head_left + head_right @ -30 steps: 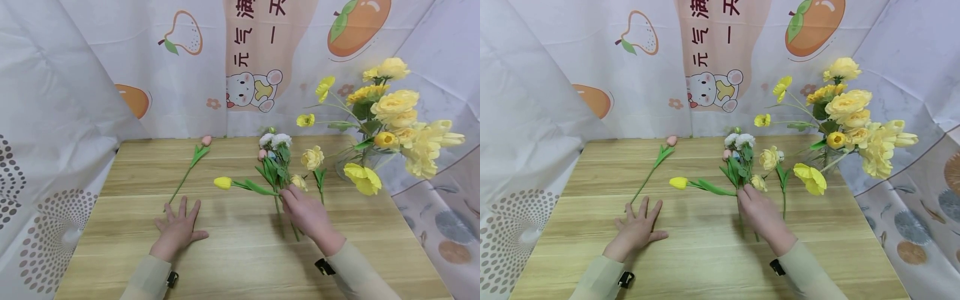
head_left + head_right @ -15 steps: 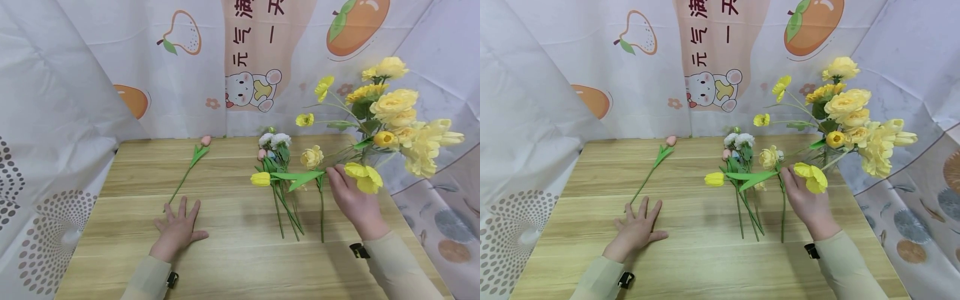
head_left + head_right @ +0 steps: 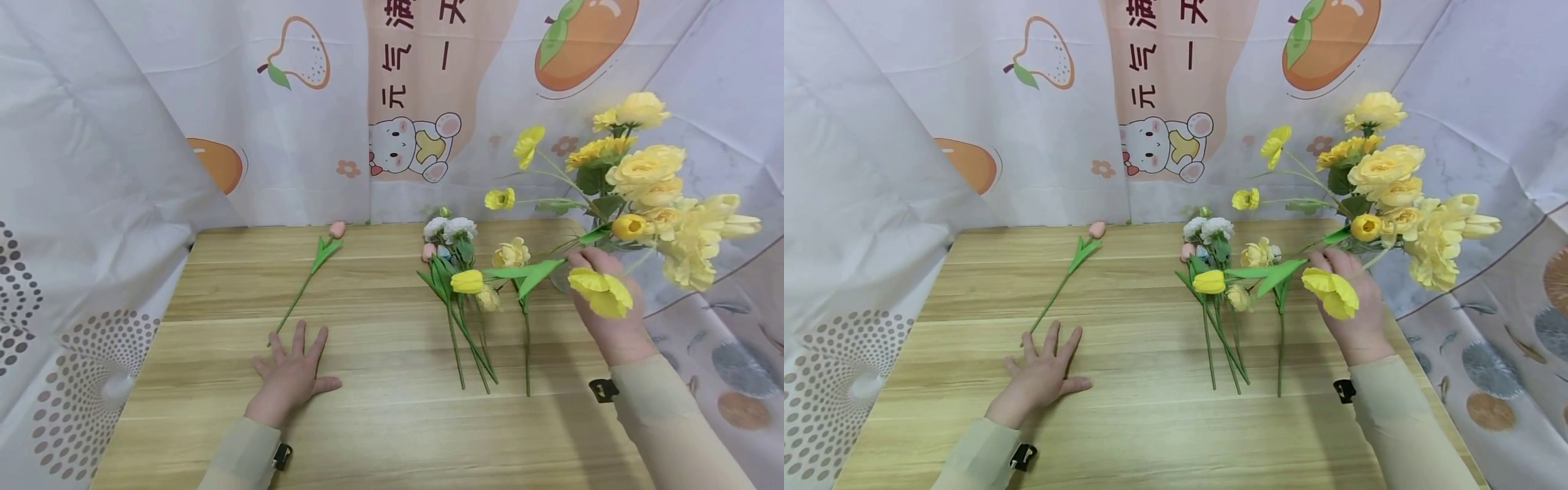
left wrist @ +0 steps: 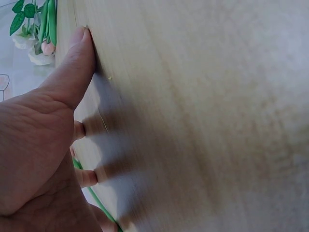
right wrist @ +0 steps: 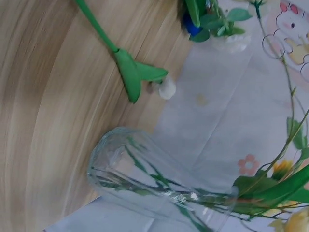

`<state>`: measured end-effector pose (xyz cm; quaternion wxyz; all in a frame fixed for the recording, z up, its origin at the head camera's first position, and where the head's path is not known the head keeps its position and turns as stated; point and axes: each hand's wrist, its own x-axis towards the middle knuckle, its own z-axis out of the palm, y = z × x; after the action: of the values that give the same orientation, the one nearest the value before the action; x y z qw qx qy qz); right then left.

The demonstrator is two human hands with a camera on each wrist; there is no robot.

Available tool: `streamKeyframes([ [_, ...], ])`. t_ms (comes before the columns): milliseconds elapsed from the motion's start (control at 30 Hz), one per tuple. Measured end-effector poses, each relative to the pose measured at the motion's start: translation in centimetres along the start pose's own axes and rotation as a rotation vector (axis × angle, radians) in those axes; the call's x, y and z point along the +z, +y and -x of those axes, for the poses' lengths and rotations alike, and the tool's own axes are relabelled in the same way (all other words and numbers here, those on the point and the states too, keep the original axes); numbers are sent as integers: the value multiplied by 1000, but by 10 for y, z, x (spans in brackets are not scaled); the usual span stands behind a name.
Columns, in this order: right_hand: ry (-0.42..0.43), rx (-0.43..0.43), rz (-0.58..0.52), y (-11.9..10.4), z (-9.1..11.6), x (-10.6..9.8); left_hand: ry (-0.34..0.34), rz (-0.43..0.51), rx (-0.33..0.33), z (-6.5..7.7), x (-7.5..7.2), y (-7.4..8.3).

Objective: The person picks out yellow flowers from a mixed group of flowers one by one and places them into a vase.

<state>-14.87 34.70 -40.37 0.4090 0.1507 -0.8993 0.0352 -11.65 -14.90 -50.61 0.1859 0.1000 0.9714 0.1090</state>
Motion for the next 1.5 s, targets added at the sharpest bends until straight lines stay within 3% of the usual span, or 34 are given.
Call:
streamKeyframes([
  [133,115,-19,-9,13,2,3,-9,-1,-4,-1,1,-1],
  [200,126,7,-31,18,0,3,-7,0,-1,-2,1,-1],
  [300,69,129,-53,25,-6,2,-3,4,3,-4,2,-1],
  [467,-115,409,-43,38,-15,-1,-5,4,7,-5,2,-1],
  [600,-176,529,6,50,-13,2,-9,3,9,-5,2,0],
  [700,-163,574,34,57,-5,7,-13,5,12,-4,1,2],
  [900,-83,522,90,68,14,13,-10,-5,16,-4,2,3],
  [1100,-162,572,69,72,23,9,-12,-7,9,-4,2,3],
  [1200,-152,586,37,70,22,9,-11,-6,7,-5,3,3],
  [1500,-86,348,10,52,8,11,-14,-11,-16,-3,5,-3],
])
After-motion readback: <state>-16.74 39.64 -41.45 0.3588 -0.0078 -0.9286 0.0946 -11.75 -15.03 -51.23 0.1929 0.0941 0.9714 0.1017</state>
